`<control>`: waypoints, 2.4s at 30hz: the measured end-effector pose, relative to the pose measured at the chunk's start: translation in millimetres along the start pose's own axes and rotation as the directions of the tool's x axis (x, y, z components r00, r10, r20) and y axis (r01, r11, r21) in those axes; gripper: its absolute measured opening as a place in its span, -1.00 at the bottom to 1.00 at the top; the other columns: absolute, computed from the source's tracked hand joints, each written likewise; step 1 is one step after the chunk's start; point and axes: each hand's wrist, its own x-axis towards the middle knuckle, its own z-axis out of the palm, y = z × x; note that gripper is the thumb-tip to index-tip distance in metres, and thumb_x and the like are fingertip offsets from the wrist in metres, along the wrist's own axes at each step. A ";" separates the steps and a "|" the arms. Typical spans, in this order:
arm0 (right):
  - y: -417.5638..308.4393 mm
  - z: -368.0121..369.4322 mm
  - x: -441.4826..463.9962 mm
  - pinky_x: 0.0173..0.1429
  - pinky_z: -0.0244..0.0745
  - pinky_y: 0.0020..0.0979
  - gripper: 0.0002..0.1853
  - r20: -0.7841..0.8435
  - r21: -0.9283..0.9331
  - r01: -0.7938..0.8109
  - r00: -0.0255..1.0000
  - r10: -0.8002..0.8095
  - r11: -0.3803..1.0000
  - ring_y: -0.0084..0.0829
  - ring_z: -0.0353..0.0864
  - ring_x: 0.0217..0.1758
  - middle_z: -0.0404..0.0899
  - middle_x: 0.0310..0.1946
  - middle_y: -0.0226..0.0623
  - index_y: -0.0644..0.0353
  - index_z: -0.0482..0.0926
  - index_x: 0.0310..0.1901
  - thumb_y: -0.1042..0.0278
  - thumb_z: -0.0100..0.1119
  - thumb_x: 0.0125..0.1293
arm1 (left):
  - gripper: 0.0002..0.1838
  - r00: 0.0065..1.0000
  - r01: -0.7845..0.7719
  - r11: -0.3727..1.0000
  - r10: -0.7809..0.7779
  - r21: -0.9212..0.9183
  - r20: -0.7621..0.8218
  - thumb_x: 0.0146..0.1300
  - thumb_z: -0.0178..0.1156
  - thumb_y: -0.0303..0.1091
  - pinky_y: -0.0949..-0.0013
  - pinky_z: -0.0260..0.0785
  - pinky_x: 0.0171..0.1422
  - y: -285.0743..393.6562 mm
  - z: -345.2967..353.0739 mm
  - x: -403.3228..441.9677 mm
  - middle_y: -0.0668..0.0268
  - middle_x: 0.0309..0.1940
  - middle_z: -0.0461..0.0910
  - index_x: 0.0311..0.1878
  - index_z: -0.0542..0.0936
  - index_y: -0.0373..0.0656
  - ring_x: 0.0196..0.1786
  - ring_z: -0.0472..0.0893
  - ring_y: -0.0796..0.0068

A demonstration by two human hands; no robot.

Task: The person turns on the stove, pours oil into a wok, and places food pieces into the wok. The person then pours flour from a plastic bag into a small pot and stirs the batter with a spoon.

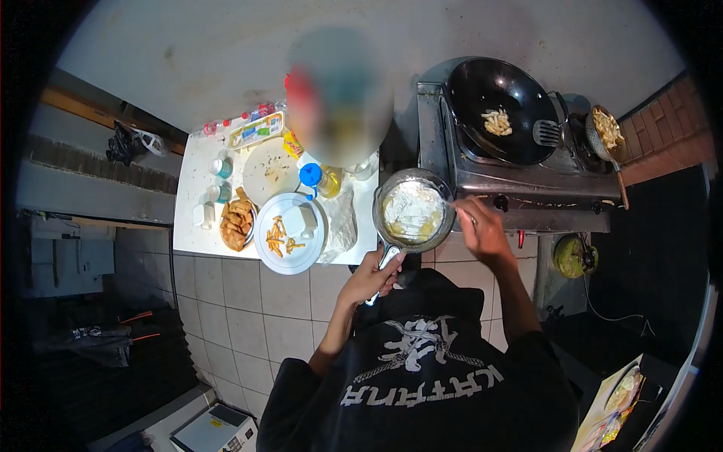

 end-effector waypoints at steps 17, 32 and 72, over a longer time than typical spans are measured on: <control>-100.3 15.0 -21.4 -0.32 0.47 -0.34 -0.82 -0.097 0.016 -0.036 0.995 0.037 0.999 -0.21 0.59 -0.40 0.55 -0.37 -0.08 0.41 0.56 -0.16 0.68 0.03 0.21 | -0.62 0.994 -0.067 0.997 0.064 0.032 0.089 0.41 0.08 -0.06 0.56 0.03 -0.67 3.8 -30.4 -40.1 0.50 -0.70 0.26 -0.35 0.34 -0.18 -0.71 0.21 0.73; -138.5 56.2 -41.3 -0.35 0.43 -0.40 -0.89 -0.170 -0.030 -0.004 0.986 -0.001 1.000 -0.30 0.53 -0.47 0.54 -0.40 -0.09 0.45 0.55 -0.24 0.62 0.04 0.28 | -0.61 0.971 -0.066 0.994 0.043 0.087 0.236 0.42 0.06 -0.05 0.55 0.06 -0.67 -0.5 -41.7 -80.8 0.48 -0.70 0.26 -0.36 0.32 -0.19 -0.72 0.22 0.71; -86.0 -54.9 -79.6 -0.38 0.39 -0.39 -0.88 -0.472 -0.155 -0.162 0.879 0.071 0.975 -0.27 0.49 -0.49 0.48 -0.48 -0.09 0.44 0.58 -0.23 0.62 0.04 0.26 | -0.72 0.917 0.001 0.986 -0.068 0.167 0.394 0.44 0.04 -0.15 0.55 0.07 -0.64 28.9 36.7 -39.3 0.48 -0.67 0.27 -0.26 0.35 -0.16 -0.69 0.22 0.71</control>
